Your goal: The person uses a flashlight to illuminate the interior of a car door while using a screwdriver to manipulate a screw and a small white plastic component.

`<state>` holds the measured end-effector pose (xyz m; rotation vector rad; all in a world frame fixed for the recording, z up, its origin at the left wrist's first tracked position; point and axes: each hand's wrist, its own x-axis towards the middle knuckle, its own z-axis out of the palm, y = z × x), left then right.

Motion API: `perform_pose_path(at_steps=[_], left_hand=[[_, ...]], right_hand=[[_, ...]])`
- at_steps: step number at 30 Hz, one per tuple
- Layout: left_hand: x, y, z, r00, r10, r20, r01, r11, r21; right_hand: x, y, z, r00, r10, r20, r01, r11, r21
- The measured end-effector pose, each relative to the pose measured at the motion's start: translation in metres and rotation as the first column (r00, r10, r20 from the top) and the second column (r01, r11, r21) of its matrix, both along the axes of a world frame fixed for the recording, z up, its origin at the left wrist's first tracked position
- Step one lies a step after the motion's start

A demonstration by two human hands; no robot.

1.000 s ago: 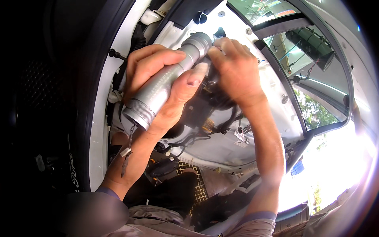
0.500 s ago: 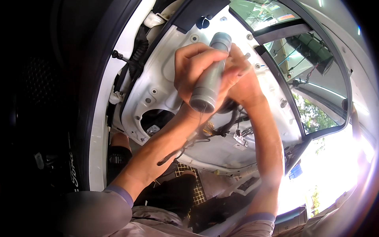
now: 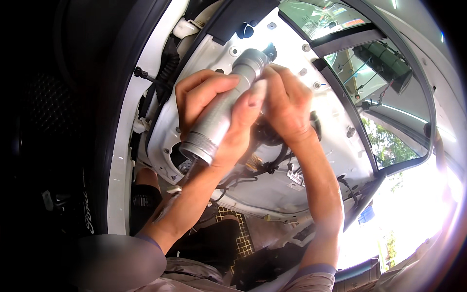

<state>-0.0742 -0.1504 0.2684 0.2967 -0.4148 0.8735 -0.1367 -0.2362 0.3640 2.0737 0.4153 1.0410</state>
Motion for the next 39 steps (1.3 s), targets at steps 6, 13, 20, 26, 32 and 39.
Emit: perform_pose_path(at_steps=[6,13,20,26,32,39], left_hand=[[-0.001,0.005,-0.010,1.000,-0.028,0.006,0.028,0.999,0.014],[0.000,0.004,-0.013,1.000,-0.008,0.003,0.008,1.000,0.017],[0.000,0.005,-0.016,1.000,-0.014,0.018,0.013,1.000,0.014],[0.002,0.009,-0.015,0.999,0.001,0.033,-0.002,0.999,0.033],[0.004,0.005,-0.016,0.999,0.008,0.036,-0.008,1.000,0.007],[0.006,0.007,-0.016,0.999,0.010,0.046,-0.010,1.000,0.007]], right_hand=[[0.000,0.002,0.006,0.993,0.015,-0.116,-0.012,1.000,0.025],[0.001,0.005,-0.001,0.983,-0.043,-0.177,0.072,0.984,0.161],[-0.003,0.006,-0.006,0.998,-0.062,-0.027,0.065,0.985,0.159],[0.000,0.003,0.005,0.993,0.039,-0.115,-0.032,0.998,0.058],[0.002,-0.001,0.008,0.984,0.006,-0.178,0.000,1.000,0.030],[0.003,0.003,0.002,0.991,-0.043,-0.125,0.065,0.983,0.172]])
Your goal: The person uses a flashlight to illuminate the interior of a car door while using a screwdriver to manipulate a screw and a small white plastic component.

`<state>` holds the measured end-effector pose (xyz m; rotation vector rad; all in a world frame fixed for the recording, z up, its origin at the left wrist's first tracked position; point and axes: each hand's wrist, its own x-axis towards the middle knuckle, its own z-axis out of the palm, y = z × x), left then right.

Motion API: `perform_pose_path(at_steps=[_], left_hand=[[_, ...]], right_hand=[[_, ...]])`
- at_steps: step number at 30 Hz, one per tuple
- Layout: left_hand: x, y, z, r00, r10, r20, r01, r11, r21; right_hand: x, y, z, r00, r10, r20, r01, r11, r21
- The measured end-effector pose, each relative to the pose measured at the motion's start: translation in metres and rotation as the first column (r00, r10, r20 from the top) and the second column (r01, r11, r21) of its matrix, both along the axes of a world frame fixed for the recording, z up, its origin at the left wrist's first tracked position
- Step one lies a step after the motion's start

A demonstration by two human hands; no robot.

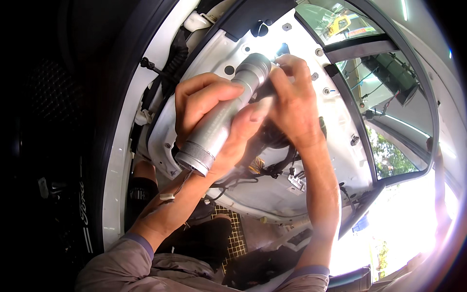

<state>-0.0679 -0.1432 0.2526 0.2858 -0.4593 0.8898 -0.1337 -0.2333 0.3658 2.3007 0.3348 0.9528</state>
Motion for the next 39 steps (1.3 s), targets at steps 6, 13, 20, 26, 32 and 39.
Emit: perform_pose_path(at_steps=[6,13,20,26,32,39], left_hand=[[0.001,0.006,0.000,1.000,-0.004,0.008,0.004,1.000,0.012],[-0.003,0.009,0.000,1.000,-0.019,0.020,0.019,1.000,0.025],[-0.007,0.014,0.003,0.998,-0.066,0.010,0.066,0.998,0.022],[-0.004,0.016,0.003,0.999,-0.033,0.026,0.032,0.999,0.030],[-0.007,0.020,-0.002,0.993,-0.115,0.013,0.114,0.990,0.081],[-0.003,0.017,-0.001,0.998,-0.039,0.052,0.037,0.998,0.050]], right_hand=[[-0.001,-0.001,0.006,0.999,-0.044,-0.019,0.041,0.992,-0.120],[-0.006,-0.001,0.003,0.999,-0.045,0.015,0.047,0.960,-0.276],[-0.005,-0.008,0.007,1.000,-0.026,0.004,0.026,0.953,-0.302],[-0.006,0.002,0.006,1.000,-0.024,-0.006,0.021,0.958,-0.285],[-0.003,-0.005,0.005,1.000,-0.013,0.013,0.016,0.964,-0.267],[-0.003,-0.006,0.009,1.000,-0.004,0.002,0.005,0.969,-0.249]])
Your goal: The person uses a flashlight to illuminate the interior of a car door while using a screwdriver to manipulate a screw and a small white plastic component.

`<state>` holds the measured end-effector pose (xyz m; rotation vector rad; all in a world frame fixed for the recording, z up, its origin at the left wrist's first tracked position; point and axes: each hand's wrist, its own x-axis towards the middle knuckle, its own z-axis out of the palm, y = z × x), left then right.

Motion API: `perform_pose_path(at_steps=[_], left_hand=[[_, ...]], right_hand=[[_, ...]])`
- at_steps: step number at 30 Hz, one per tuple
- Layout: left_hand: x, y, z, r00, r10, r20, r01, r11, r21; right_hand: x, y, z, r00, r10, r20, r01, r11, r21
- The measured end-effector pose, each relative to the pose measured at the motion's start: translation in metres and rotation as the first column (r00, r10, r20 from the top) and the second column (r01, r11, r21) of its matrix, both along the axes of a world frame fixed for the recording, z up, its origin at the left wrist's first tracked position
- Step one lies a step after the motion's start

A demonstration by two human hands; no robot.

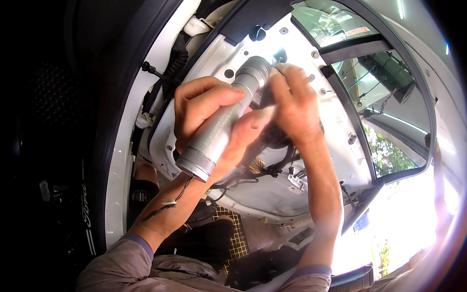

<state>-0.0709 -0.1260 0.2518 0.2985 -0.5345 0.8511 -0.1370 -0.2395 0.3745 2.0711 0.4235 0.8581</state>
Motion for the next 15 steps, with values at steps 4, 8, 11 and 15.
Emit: perform_pose_path(at_steps=[4,8,11,15], left_hand=[[-0.0014,0.0010,-0.0017,0.999,-0.043,-0.014,0.043,0.999,0.030],[0.0020,0.0025,-0.0019,1.000,0.007,0.002,-0.007,1.000,0.025],[0.0007,0.0011,-0.0023,1.000,-0.013,0.016,0.012,1.000,0.025],[-0.0002,0.0009,-0.0025,0.999,-0.031,0.018,0.031,0.999,0.020]], right_hand=[[0.0000,0.0009,0.0017,1.000,0.002,-0.015,-0.002,1.000,-0.003],[0.0021,0.0011,0.0031,0.999,0.019,-0.027,-0.020,0.999,-0.036],[0.0018,0.0007,0.0047,0.999,0.022,-0.035,-0.024,0.999,-0.038],[0.0024,0.0065,0.0054,0.999,0.026,-0.040,-0.028,0.999,-0.031]])
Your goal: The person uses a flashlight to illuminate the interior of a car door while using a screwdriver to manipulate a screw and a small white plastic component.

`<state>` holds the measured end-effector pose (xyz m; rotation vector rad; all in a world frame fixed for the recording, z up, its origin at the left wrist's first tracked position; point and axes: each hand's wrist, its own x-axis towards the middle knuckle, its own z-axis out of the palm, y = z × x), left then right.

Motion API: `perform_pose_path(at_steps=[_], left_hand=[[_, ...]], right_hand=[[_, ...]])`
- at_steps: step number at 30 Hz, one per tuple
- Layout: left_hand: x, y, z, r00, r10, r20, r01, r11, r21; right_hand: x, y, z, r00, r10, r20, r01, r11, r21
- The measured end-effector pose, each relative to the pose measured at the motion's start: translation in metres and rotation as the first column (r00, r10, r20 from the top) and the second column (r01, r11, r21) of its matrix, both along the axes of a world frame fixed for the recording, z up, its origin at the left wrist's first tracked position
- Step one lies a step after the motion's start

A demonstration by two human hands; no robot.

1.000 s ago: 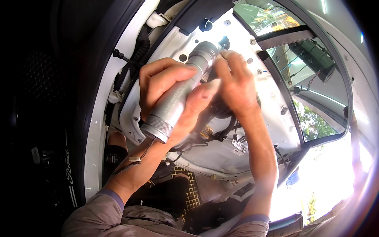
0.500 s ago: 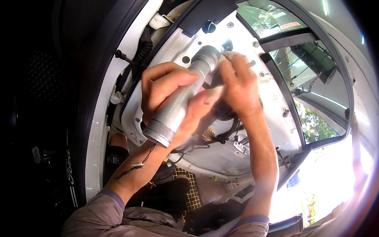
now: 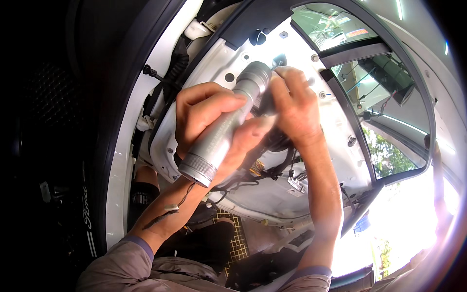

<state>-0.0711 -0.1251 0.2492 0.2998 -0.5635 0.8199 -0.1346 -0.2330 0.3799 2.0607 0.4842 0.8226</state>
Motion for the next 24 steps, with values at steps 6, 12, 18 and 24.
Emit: perform_pose_path(at_steps=[6,12,18,24], left_hand=[[0.0020,0.0017,-0.0006,1.000,0.027,0.007,-0.027,1.000,0.000],[-0.0003,0.0023,-0.0007,1.000,-0.006,0.004,0.006,1.000,0.003],[-0.0015,0.0036,-0.0023,0.999,-0.044,0.008,0.044,0.999,0.010],[-0.0038,0.0051,-0.0031,0.999,-0.040,0.017,0.039,0.999,0.037]], right_hand=[[-0.0010,0.0024,-0.0022,0.999,-0.042,-0.014,0.042,0.997,0.057],[-0.0022,-0.0002,-0.0005,1.000,-0.011,-0.010,0.011,0.999,0.040],[-0.0020,0.0032,-0.0007,1.000,-0.002,-0.026,0.004,0.999,0.051],[-0.0054,0.0055,-0.0013,0.999,-0.035,-0.007,0.035,0.999,0.012]])
